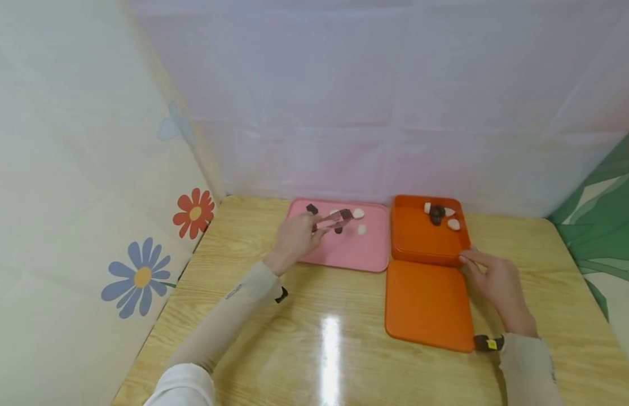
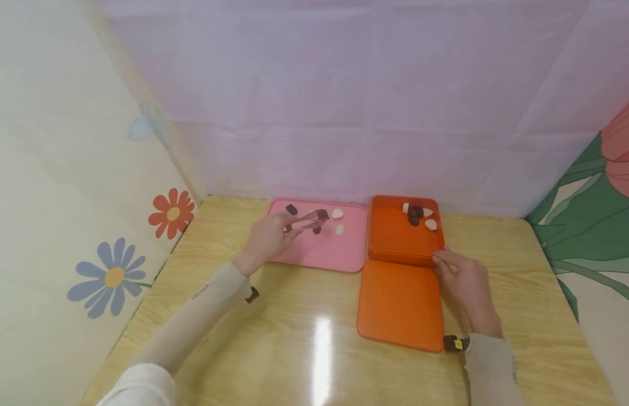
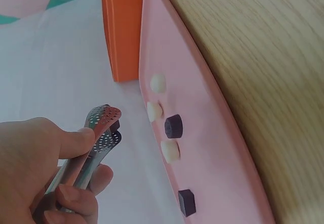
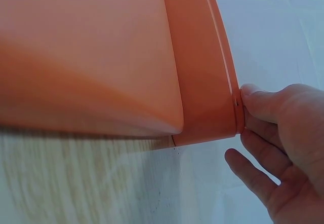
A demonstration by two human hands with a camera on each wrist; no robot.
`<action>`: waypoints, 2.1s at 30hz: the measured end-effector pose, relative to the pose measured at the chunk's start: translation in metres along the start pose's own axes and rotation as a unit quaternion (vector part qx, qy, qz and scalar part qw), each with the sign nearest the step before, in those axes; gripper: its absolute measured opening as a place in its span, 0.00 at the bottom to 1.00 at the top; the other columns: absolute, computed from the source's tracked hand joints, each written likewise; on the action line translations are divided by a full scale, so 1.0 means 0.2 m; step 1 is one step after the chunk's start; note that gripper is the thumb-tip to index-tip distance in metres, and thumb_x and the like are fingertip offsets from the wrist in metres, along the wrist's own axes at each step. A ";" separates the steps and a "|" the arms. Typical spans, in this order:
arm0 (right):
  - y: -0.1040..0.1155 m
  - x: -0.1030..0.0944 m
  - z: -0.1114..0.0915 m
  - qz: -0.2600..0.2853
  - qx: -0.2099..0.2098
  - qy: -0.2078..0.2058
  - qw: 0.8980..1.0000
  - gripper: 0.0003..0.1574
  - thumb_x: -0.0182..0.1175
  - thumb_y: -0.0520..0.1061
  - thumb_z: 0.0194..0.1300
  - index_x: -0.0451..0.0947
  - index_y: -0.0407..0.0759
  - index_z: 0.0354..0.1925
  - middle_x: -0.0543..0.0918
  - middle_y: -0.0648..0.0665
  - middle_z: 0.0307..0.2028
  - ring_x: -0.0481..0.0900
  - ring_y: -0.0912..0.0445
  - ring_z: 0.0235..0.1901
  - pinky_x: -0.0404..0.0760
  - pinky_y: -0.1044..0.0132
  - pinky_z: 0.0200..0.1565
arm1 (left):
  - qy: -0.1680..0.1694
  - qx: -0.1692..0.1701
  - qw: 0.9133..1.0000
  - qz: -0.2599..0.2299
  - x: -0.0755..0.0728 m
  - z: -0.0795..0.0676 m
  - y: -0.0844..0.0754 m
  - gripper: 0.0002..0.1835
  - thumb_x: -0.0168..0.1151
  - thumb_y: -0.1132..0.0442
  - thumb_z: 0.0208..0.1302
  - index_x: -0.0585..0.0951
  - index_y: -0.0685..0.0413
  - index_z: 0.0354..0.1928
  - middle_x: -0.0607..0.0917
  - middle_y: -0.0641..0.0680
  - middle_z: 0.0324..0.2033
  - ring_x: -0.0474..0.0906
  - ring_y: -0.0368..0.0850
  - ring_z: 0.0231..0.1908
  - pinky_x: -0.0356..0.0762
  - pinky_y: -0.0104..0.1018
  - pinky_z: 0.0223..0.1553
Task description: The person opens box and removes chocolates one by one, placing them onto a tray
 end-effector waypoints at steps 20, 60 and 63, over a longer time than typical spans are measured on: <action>-0.01 0.01 0.00 -0.006 0.010 0.010 1.000 0.11 0.74 0.40 0.69 0.92 0.41 0.49 0.91 0.36 0.49 0.83 0.56 0.56 0.80 0.44 0.51 | 0.007 -0.046 0.999 0.014 0.05 -0.05 0.22 0.18 0.70 0.49 0.74 0.90 0.53 0.55 0.89 0.53 0.33 0.74 0.39 0.22 0.69 0.29 0.18; 0.07 0.05 0.02 -0.069 -0.034 0.044 0.996 0.22 0.73 0.32 0.64 0.86 0.28 0.56 0.86 0.25 0.54 0.84 0.27 0.55 0.81 0.30 0.49 | 0.005 -0.100 0.995 -0.031 0.14 -0.16 0.47 0.13 0.70 0.52 0.73 0.92 0.54 0.46 0.84 0.51 0.23 0.67 0.40 0.18 0.63 0.32 0.16; 0.07 0.05 0.03 -0.071 -0.031 0.052 0.996 0.22 0.73 0.32 0.65 0.85 0.28 0.57 0.86 0.25 0.55 0.84 0.27 0.55 0.82 0.29 0.49 | 0.010 -0.108 0.993 -0.043 0.14 -0.17 0.48 0.13 0.70 0.52 0.74 0.92 0.54 0.46 0.81 0.50 0.21 0.66 0.39 0.18 0.61 0.32 0.16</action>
Point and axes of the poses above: each hand's wrist, its own z-axis towards the middle knuckle, its own x-axis out of the palm, y = z × x, the point moved 10 cm from there along z, towards the middle knuckle
